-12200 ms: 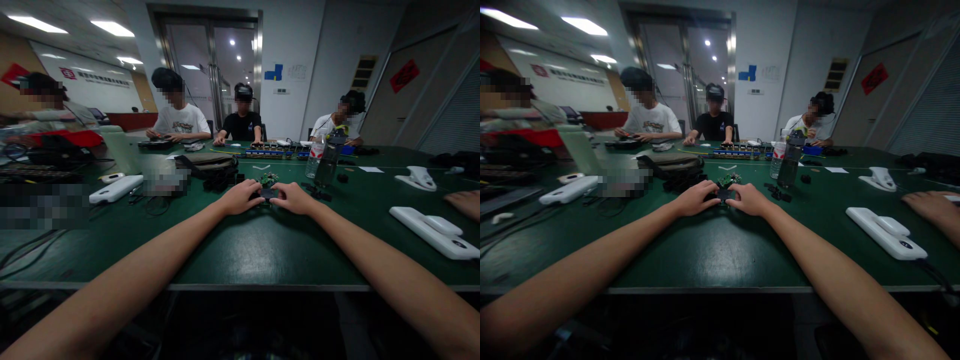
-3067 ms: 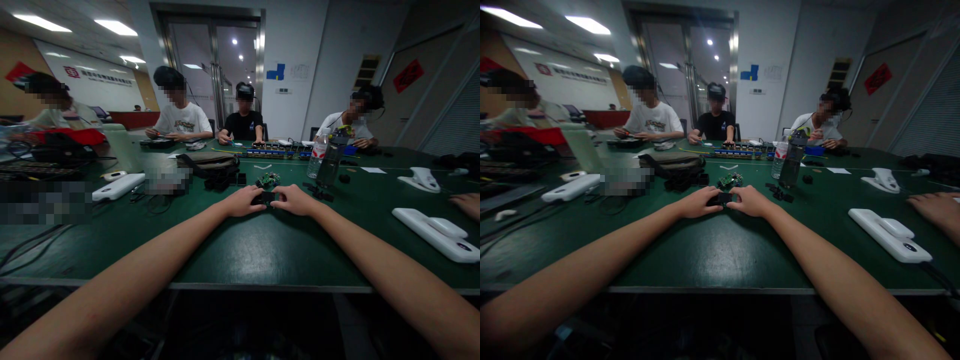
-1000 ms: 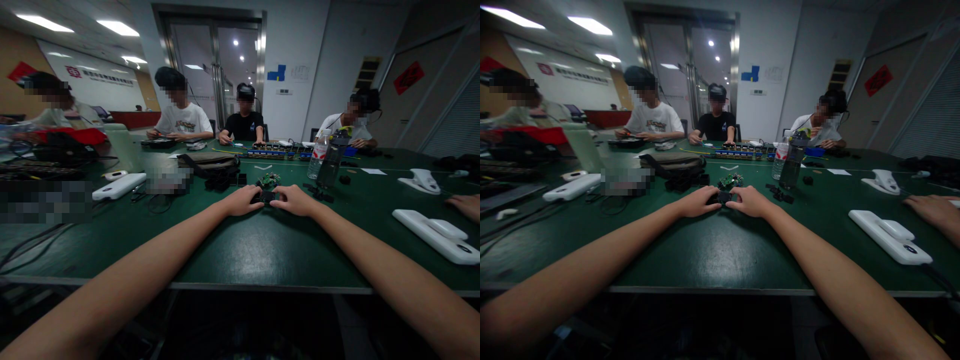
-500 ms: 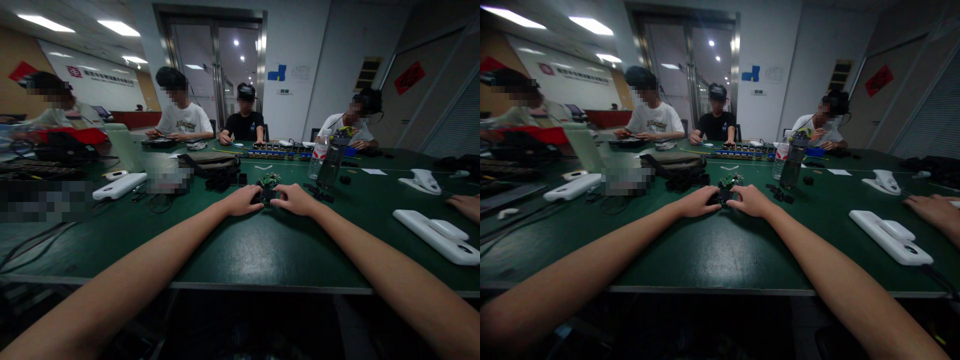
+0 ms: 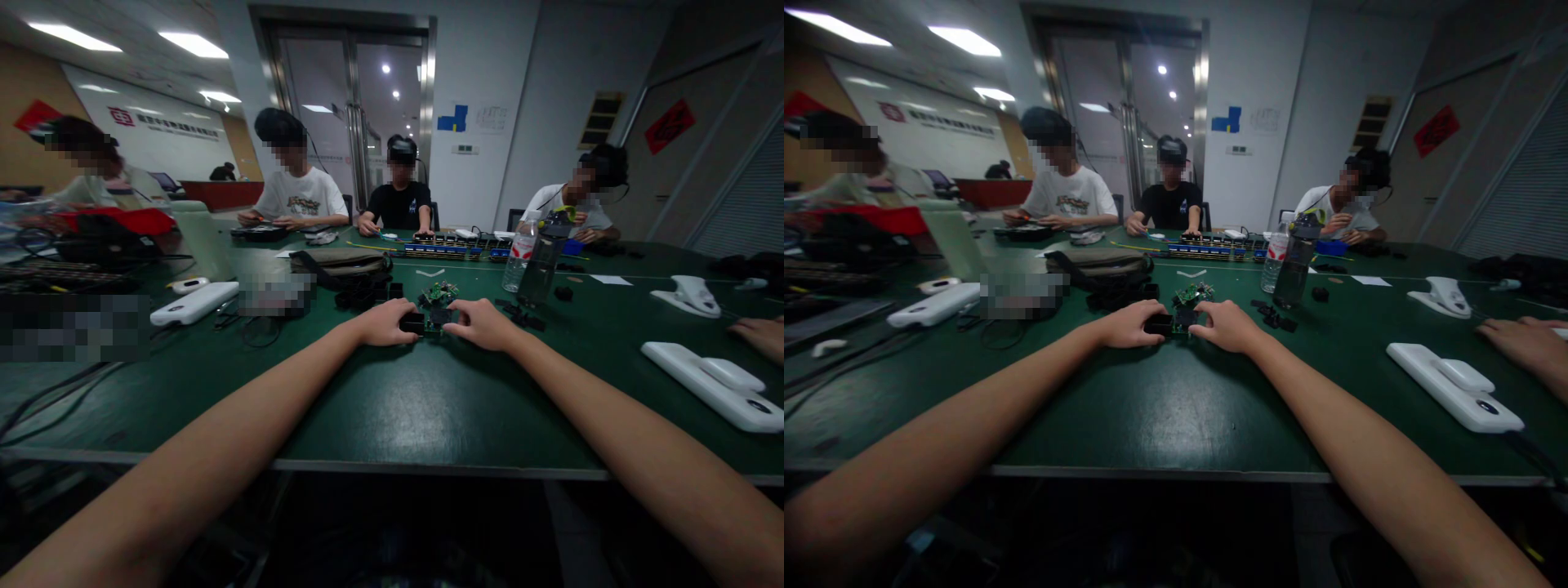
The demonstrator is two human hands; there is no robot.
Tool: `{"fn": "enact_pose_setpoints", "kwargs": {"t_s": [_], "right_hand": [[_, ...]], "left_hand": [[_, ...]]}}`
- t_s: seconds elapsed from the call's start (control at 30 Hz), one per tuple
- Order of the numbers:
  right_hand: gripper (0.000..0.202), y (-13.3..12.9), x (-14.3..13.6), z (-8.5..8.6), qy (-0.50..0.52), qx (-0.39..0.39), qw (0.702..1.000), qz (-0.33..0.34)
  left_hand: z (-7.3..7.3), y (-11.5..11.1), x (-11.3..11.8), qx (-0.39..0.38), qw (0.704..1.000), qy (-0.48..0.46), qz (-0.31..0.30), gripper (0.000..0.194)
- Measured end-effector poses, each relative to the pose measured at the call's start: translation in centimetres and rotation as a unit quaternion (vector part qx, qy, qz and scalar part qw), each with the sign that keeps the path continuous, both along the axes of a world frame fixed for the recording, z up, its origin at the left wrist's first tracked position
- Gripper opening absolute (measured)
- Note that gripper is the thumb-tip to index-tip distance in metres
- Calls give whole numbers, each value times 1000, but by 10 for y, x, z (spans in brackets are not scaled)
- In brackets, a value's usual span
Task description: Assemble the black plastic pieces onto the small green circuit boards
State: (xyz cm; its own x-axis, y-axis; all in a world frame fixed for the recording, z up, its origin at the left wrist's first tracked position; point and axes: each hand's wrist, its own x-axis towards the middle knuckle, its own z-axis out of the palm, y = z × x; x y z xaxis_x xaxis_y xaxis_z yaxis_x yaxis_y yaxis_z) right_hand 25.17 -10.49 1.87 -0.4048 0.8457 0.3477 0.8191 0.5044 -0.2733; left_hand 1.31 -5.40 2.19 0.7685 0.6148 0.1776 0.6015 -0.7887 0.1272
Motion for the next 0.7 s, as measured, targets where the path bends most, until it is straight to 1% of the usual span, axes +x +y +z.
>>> {"fn": "enact_pose_setpoints", "kwargs": {"t_s": [0.1, 0.4, 0.57, 0.7], "right_hand": [[29, 0, 0, 0, -1, 2, 1000, -2], [27, -1, 0, 1, 2, 0, 1000, 1], [24, -1, 0, 1, 2, 0, 1000, 7], [24, -1, 0, 0, 6, -16, 1000, -1]], "left_hand": [[1, 2, -2, -5, 1000, 3, -7, 37], [2, -1, 0, -11, 1000, -8, -1, 40], [-1, 0, 1, -6, 1000, -7, 2, 36], [-6, 1, 3, 6, 1000, -6, 3, 41]]}}
